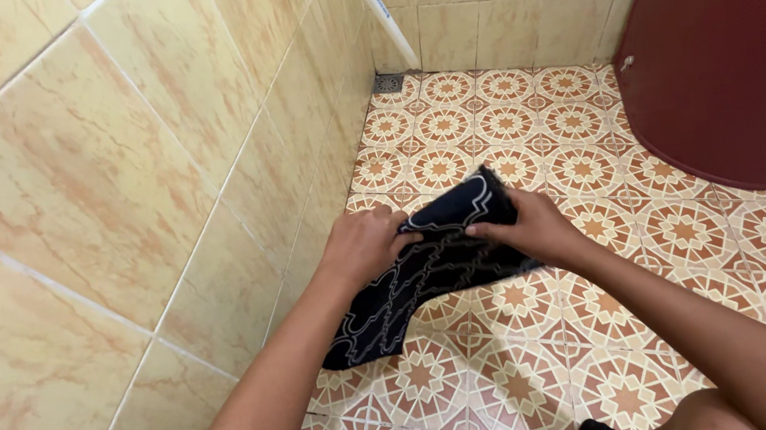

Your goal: The person sits on a tiled floor and cleans two dark-colored floor mats. They first fold and unfold a mat, then use a purple brush to scrub its surface. The person repeats this process for a second mat, scrubbing it thoroughly with the brush.

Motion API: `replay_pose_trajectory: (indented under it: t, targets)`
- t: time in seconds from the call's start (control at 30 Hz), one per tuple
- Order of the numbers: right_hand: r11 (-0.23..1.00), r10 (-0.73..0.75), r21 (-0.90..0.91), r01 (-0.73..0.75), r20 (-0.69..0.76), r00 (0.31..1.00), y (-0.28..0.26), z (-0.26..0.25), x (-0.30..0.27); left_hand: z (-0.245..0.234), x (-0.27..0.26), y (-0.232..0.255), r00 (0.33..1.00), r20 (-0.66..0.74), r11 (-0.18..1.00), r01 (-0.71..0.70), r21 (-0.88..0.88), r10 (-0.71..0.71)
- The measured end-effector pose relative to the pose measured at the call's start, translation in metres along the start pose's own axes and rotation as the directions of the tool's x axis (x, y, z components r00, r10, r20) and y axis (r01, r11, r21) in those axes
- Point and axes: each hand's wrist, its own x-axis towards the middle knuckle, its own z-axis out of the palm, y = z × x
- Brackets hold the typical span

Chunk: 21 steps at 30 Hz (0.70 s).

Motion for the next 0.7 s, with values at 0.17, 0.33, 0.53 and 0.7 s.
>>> replay_pose_trajectory:
  t: [0.17,0.33,0.53,0.7]
  targets:
    - [0.998,0.001,0.063,-0.009,0.126,0.992,0.017,0.008,0.003,0.003,-0.005,0.001,0.996,0.085,1.0,0.001,-0.03,0.002]
    - [0.968,-0.111,-0.207,0.143,0.159,0.981,0.01,0.007,-0.004,0.002,-0.001,0.0,0.896,0.431,0.991,0.131,-0.025,-0.107]
    - [0.723,-0.218,-0.554,0.414,0.386,0.897,0.006,0.01,-0.009,0.009,0.008,0.014,0.874,0.466,0.99,0.131,0.045,-0.137]
    - [0.533,-0.04,-0.711,0.458,0.52,0.853,0.016,0.017,-0.011,-0.002,0.015,0.049,0.95,0.26,0.98,-0.194,0.053,0.174]
